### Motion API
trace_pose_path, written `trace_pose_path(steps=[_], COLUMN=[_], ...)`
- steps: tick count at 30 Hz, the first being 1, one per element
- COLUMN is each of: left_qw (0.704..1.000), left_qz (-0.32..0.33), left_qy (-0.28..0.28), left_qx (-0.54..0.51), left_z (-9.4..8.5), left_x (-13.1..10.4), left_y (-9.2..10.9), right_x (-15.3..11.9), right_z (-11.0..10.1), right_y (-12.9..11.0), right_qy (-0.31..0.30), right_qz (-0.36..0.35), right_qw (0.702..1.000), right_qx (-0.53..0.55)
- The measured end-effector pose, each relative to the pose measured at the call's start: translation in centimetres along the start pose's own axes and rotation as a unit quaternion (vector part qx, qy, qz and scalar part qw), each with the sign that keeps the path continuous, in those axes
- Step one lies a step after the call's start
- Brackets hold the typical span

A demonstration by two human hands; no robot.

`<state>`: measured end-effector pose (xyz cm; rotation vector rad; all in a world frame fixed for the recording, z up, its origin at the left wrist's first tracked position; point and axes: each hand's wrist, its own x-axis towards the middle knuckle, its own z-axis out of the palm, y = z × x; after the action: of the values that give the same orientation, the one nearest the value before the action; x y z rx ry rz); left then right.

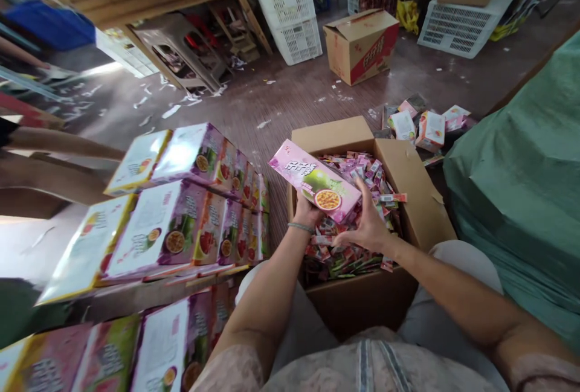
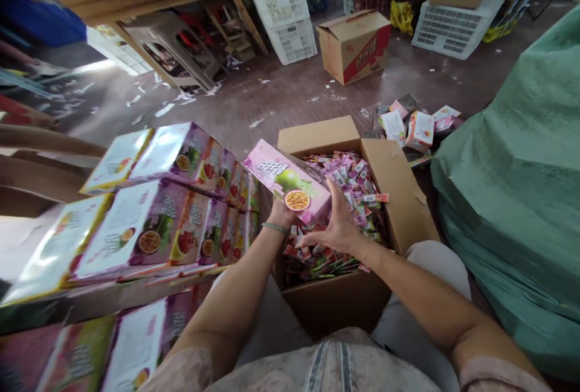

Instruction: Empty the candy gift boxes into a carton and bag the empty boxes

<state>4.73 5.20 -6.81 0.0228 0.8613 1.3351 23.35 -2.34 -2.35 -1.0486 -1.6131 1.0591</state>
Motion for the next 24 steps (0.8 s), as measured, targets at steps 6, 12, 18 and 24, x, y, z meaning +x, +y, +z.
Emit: trace_pose_path(steps=[6, 12, 18, 24], left_qw=[0.995, 0.987, 0.990, 0.963], left_qz=[-0.020, 0.134, 0.077, 0.113], left_qy=[0.062, -0.026, -0.053, -0.143], left_qx=[0.071, 0.081, 0.101, 0.199], left_z=[0.9, 1.8, 2.4, 1.0], left_x=[-1.5, -2.8, -3.2, -3.1], left_y=[1.7, 3.7, 2.5, 2.9], right_x=[3.6, 6.0, 6.4, 6.9], right_z=[-2.8, -7.2, -6.4, -8.2], right_y=[0.2, 0.2, -0.6, 1.1], right_qy=[0.124, 0.047, 0.061, 0.079], right_qz=[0.062, 0.059, 0.014, -0.030], right_qw=[0.987, 0.985, 0.988, 0.991], right_qx=[0.083, 0.154, 0.141, 0.105])
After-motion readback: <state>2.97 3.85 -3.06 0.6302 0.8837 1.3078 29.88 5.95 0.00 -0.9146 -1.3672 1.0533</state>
